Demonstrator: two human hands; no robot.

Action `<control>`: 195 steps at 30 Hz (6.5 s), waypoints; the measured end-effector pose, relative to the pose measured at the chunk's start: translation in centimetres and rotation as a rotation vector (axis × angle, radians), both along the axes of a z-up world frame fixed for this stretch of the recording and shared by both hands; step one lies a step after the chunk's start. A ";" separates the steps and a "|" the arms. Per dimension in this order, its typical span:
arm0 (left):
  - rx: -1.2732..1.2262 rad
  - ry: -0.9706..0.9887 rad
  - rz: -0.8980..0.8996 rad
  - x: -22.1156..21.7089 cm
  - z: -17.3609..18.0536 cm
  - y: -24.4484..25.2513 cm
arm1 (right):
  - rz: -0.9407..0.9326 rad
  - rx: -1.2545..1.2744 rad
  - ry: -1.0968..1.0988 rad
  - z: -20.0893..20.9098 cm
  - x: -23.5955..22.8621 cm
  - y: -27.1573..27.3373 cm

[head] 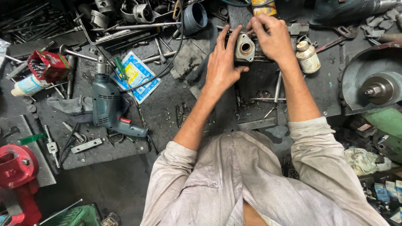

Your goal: The person assembles a small engine cylinder head by inserting a piston, applying lubricant, and using a T-handle wrench to tighten bolts. They also wipe the part with a rag and inspect the assembly.

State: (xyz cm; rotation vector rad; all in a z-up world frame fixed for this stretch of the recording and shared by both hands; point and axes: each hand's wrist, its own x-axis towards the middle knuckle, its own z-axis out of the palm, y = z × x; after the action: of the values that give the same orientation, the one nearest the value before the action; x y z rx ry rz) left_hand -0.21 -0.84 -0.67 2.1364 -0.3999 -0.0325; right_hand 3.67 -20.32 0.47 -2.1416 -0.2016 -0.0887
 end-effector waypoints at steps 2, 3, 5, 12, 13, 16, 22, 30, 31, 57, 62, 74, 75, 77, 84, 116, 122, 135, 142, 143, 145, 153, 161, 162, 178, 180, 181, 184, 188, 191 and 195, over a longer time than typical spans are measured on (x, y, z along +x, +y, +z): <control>-0.002 -0.030 0.048 -0.3 -0.5 -0.4 | 0.019 -0.056 -0.015 0.3 0.0 0.0; -0.003 -0.044 0.071 -0.5 -0.8 -0.6 | 0.031 -0.087 -0.043 0.4 0.0 0.1; 0.053 -0.086 0.152 -0.8 -1.3 -1.3 | 0.059 -0.147 -0.098 0.5 -0.2 0.0; -0.027 -0.051 0.079 -0.2 -0.6 -0.6 | 0.088 -0.071 -0.030 -0.2 0.5 -0.6; -0.069 -0.041 0.024 0.2 -0.2 -0.1 | 0.082 -0.024 0.028 -0.4 0.8 -0.7; -0.124 -0.023 -0.066 0.7 0.7 0.7 | 0.072 -0.014 0.080 -0.7 1.0 -0.8; -0.030 0.012 0.114 -0.1 0.1 -1.3 | 0.089 -0.113 -0.038 0.0 0.8 -0.7; -0.069 -0.057 0.087 0.0 -0.6 -0.9 | 0.062 -0.099 -0.023 -0.1 0.5 -0.6; -0.083 -0.043 0.050 0.2 -0.4 -0.6 | 0.073 -0.058 -0.004 -0.2 0.7 -0.6; 0.006 -0.130 0.104 0.4 -0.9 -1.1 | 0.073 -0.099 -0.044 -1.1 1.0 -1.2; 0.008 -0.034 0.014 0.7 -0.6 -0.5 | 0.055 -0.038 0.033 -1.6 1.1 -1.4; -0.037 0.026 -0.097 1.2 0.3 0.5 | 0.066 -0.221 -0.080 -0.7 0.7 -1.2; -0.039 0.015 -0.096 1.2 0.3 0.5 | 0.058 -0.238 -0.070 -0.5 0.7 -1.1; -0.037 0.016 -0.099 1.1 0.3 0.6 | 0.041 -0.275 -0.050 0.0 0.6 -0.8; -0.032 -0.021 -0.099 1.1 0.4 0.7 | -0.012 -0.239 -0.035 1.0 0.3 -0.1; -0.001 -0.009 0.005 1.5 -0.4 -1.5 | 0.070 0.043 0.089 -1.0 1.6 -2.1; 0.008 0.056 -0.096 2.0 0.2 -0.5 | 0.063 0.010 0.105 -1.0 1.7 -2.0; -1.450 1.109 0.506 -8.6 -3.4 0.8 | -0.125 -0.420 -0.053 0.6 -6.0 4.2; -1.058 1.195 0.652 -11.2 -6.6 1.3 | -0.190 -0.133 -0.167 -1.7 -15.0 6.5; -1.103 1.205 0.653 -11.6 -6.6 1.3 | -0.200 -0.092 -0.170 -2.0 -15.7 6.5; -1.194 1.226 0.655 -12.5 -6.6 1.1 | -0.228 -0.010 -0.102 -2.4 -16.3 6.0; -1.132 1.123 0.642 -13.0 -6.5 0.8 | 0.039 -0.244 -0.124 -1.2 -15.6 5.1; -1.054 1.077 0.650 -13.5 -8.4 0.7 | 0.208 -0.380 -0.176 -0.8 -13.9 4.5; -1.085 1.072 0.656 -13.4 -8.7 0.6 | 0.221 -0.419 -0.192 -0.8 -13.7 4.3; -0.961 1.015 0.563 -12.8 -7.2 1.2 | -0.306 0.769 -0.418 6.3 -5.8 -10.2; -0.945 0.894 0.487 -12.4 -6.3 1.7 | -0.443 0.992 -0.272 6.1 -8.0 -11.6; -0.958 0.835 0.459 -12.3 -6.0 1.5 | -0.349 1.002 -0.180 5.5 -8.6 -11.4; -1.000 1.008 0.428 -12.0 -5.7 1.8 | -0.203 0.952 0.154 2.2 -10.8 -8.7; -0.957 0.990 0.460 -11.1 -5.0 2.3 | -0.298 0.747 0.558 -1.2 -12.6 -5.3; -1.112 1.050 0.431 -11.9 -4.7 2.6 | -0.428 0.846 0.491 -3.1 -13.8 -4.3; -1.313 1.253 0.390 -14.3 -2.9 3.5 | -0.345 0.750 0.457 -3.5 -14.5 -3.2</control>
State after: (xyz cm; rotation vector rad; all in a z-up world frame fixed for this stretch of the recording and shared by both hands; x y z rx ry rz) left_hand -14.55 2.63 -3.59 0.5834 0.6139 -0.6448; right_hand -10.81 -23.50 -3.01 -1.3763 0.4142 0.1130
